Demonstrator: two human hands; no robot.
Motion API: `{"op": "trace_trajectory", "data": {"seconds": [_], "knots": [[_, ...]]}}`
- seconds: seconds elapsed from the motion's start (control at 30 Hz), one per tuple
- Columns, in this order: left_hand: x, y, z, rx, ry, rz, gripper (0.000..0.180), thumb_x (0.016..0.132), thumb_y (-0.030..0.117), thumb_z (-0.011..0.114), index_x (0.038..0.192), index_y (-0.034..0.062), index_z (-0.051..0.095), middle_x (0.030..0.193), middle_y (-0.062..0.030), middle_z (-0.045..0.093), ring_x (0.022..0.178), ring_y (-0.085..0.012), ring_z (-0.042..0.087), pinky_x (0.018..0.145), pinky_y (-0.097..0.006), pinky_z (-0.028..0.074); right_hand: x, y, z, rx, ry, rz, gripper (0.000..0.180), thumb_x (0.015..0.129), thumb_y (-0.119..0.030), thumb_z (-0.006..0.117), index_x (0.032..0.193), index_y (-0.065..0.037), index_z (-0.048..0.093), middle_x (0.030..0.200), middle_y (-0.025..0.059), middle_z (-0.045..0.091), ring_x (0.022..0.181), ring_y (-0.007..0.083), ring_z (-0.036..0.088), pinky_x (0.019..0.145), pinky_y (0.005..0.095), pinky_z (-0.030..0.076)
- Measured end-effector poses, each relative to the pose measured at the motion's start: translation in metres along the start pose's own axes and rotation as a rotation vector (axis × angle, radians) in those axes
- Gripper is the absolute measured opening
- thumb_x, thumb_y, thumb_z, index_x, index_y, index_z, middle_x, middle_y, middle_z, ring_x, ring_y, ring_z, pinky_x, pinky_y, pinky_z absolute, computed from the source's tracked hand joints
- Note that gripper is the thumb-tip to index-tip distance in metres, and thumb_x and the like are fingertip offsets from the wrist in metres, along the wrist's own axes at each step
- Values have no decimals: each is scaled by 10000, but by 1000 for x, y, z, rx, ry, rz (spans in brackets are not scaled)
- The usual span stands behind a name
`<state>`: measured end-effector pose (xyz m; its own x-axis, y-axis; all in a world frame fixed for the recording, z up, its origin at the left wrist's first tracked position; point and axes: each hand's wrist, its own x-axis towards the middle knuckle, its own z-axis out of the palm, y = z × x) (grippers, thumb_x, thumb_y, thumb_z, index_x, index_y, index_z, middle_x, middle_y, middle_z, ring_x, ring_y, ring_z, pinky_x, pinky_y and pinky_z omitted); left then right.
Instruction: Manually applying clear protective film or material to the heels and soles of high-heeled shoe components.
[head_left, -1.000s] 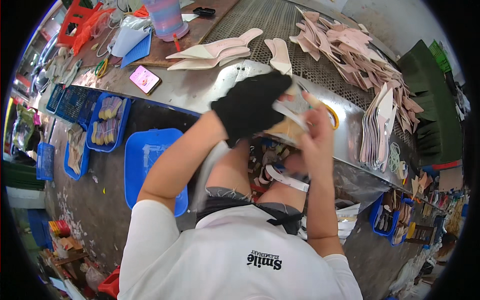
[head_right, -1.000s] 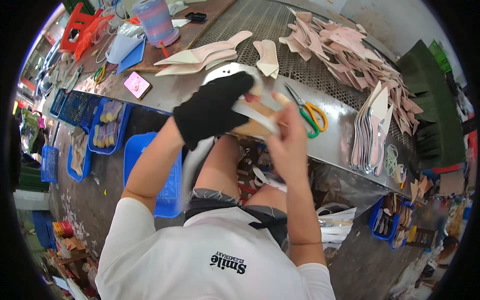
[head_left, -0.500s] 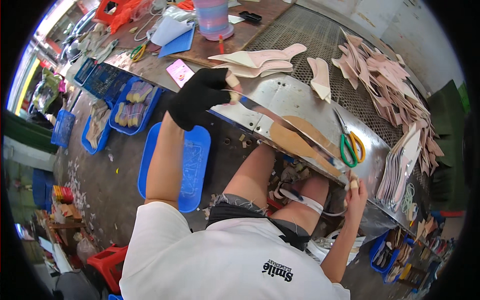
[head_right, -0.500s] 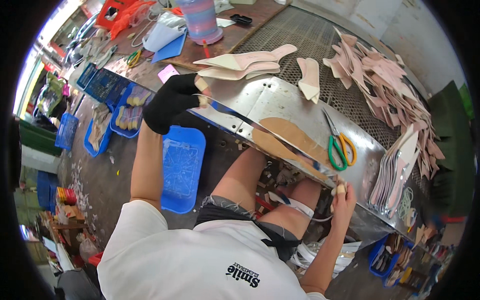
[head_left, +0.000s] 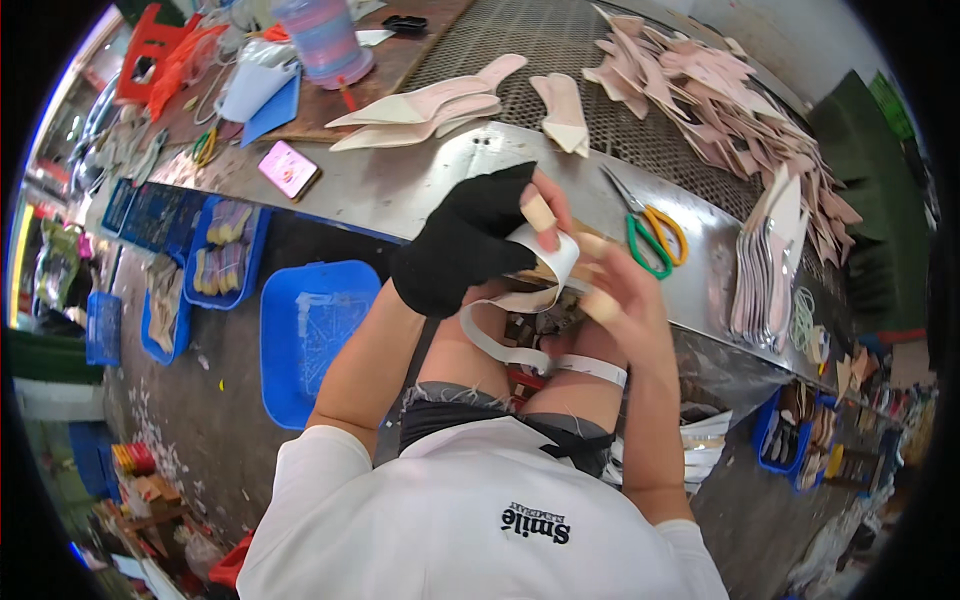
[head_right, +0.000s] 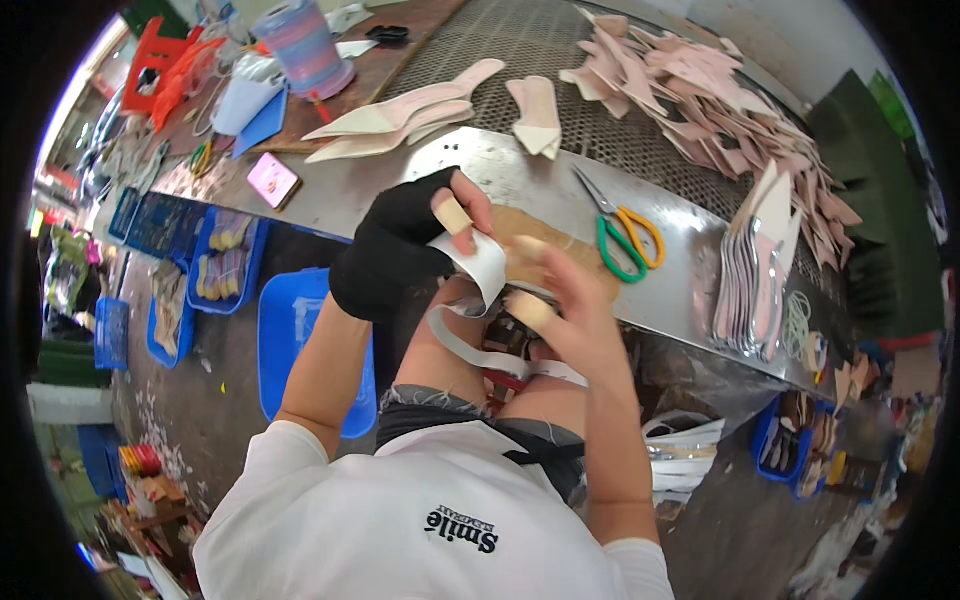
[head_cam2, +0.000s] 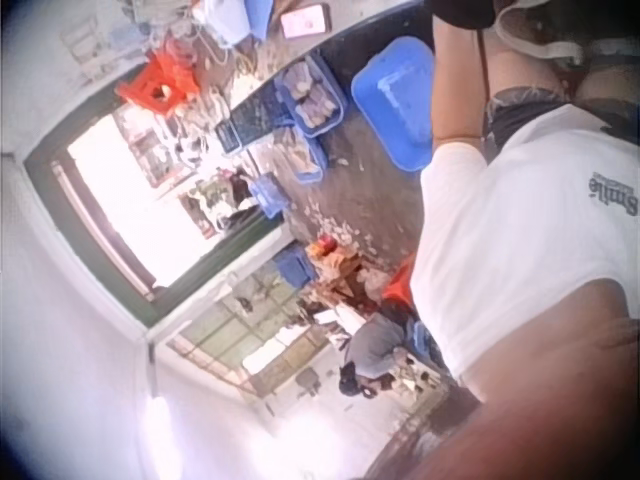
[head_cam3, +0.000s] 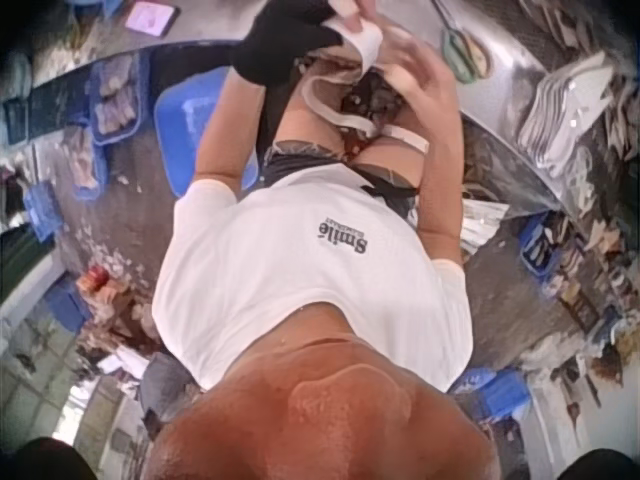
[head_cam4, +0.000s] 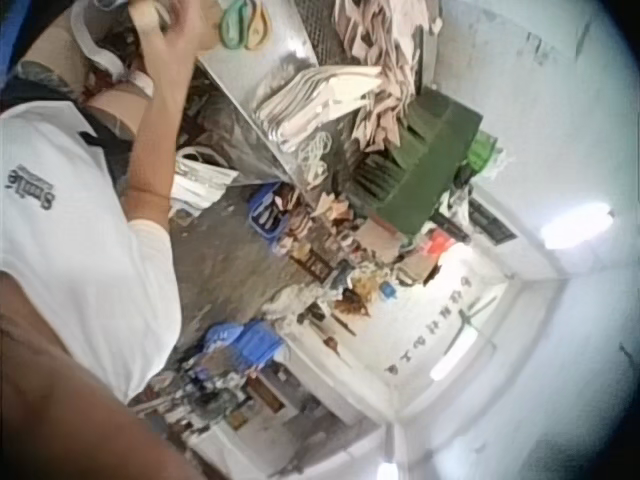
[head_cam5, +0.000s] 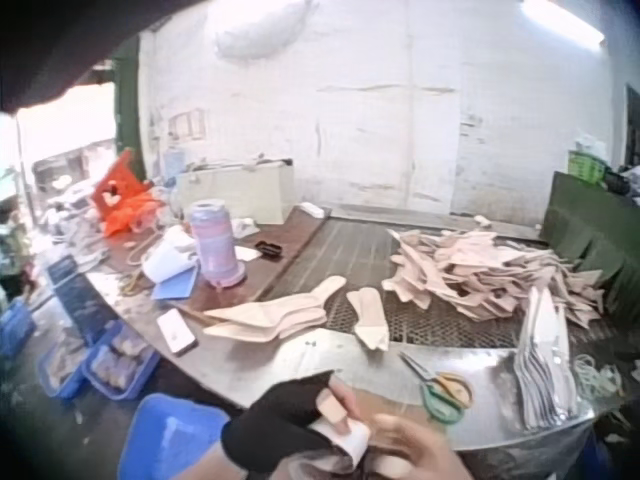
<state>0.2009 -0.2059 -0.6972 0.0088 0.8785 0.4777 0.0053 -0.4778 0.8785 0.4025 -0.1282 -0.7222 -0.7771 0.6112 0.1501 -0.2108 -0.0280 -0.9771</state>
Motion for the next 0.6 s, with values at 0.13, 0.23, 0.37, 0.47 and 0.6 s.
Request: {"op": "trace_trajectory", "data": {"seconds": [0.13,0.23,0.37,0.47,0.6], "knots": [[11,-14,30,-165,428,-100,303,774,97,649,1054,31,554,1030,-76,578,948,-205,570,817,-289,457,6,7,-13,77,3,-30,207,851,-22,607,1055,16,596,937,20,631,864,91,587,788,250,468],[-19,-45,15,-963,216,-556,418,821,119,656,1196,43,488,1030,-75,593,929,-198,599,787,-299,480,-4,20,-19,-44,148,-67,150,857,-36,602,1001,8,616,886,10,625,797,68,570,716,221,467],[-22,-47,37,-315,257,-535,269,869,119,605,1123,34,587,1008,-39,620,929,-128,576,803,-254,457,-6,44,-21,-155,135,137,136,854,-65,618,975,-5,628,811,10,626,758,55,563,672,211,465],[-19,-49,36,-267,437,-560,205,841,76,631,1039,28,628,939,-11,631,879,-92,567,778,-255,454,-7,60,-23,-178,9,95,191,837,-68,630,1011,10,611,865,13,638,789,69,578,712,233,472],[-20,-50,38,-184,473,-524,180,831,59,635,1008,26,636,915,-9,633,849,-86,566,755,-253,454,17,56,-68,-657,356,-78,323,761,-32,640,1075,9,572,995,115,610,922,210,592,804,311,470]]}}
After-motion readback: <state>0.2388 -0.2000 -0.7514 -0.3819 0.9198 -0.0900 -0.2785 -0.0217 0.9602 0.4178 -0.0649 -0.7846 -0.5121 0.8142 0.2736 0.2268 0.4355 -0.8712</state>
